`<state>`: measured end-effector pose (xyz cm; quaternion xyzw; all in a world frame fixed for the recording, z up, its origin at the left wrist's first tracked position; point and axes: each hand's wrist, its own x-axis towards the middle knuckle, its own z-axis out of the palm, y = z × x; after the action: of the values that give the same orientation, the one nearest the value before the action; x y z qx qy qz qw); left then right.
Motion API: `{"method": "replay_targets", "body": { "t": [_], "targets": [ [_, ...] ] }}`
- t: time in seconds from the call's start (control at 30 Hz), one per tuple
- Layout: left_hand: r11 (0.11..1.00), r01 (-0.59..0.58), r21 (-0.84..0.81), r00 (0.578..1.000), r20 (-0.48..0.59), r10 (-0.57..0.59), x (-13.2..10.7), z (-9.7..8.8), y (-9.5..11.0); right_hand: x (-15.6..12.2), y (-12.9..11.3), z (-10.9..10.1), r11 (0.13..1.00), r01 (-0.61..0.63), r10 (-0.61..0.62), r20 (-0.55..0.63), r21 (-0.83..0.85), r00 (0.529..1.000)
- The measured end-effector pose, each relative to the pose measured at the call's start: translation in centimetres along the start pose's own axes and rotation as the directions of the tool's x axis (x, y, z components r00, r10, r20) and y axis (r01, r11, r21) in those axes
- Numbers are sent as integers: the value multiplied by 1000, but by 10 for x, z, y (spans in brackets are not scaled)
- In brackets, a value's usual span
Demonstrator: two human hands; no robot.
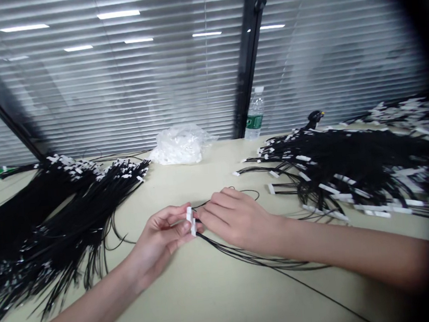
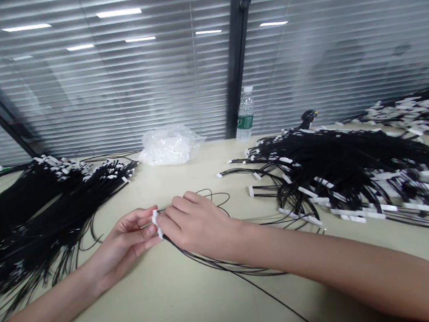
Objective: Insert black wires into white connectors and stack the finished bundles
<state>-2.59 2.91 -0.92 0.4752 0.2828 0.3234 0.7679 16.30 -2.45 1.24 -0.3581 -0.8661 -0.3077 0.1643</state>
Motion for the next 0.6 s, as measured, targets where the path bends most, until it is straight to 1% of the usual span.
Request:
{"method": "replay_targets", "body": {
  "t": [0.13, 0.23, 0.3, 0.33, 0.37, 0.4, 0.47, 0.53, 0.6],
  "targets": [
    [996, -82, 46, 996, 41, 80, 0, 2, 1, 1, 2, 4, 998, -63, 63, 63, 3, 996],
    [989, -131, 73, 991, 36, 129, 3, 1, 2, 4, 7, 0, 996, -91, 92, 74, -13, 993],
    [985, -148, 92, 989, 39, 145, 5, -1, 3, 7, 14, -5, 987, -157, 159, 96, -26, 983],
    [983, -155, 95, 988, 41, 152, 7, -2, 3, 7, 18, -7, 978, -207, 207, 114, -12, 972],
    [982, -163, 93, 986, 42, 160, 8, -3, 4, 7, 23, -8, 960, -276, 268, 140, 40, 953],
    [981, -172, 84, 985, 39, 169, 9, -4, 4, 7, 28, -9, 929, -350, 327, 176, 122, 928],
    [980, -191, 62, 981, 28, 190, 10, -5, 4, 4, 40, -5, 825, -477, 409, 262, 303, 874],
    [979, -200, 48, 980, 19, 199, 10, -5, 4, 0, 51, 3, 714, -555, 437, 347, 428, 830],
    [978, -207, 41, 978, 9, 206, 10, -4, 3, -3, 61, 12, 630, -600, 429, 424, 493, 798]
  ]
}}
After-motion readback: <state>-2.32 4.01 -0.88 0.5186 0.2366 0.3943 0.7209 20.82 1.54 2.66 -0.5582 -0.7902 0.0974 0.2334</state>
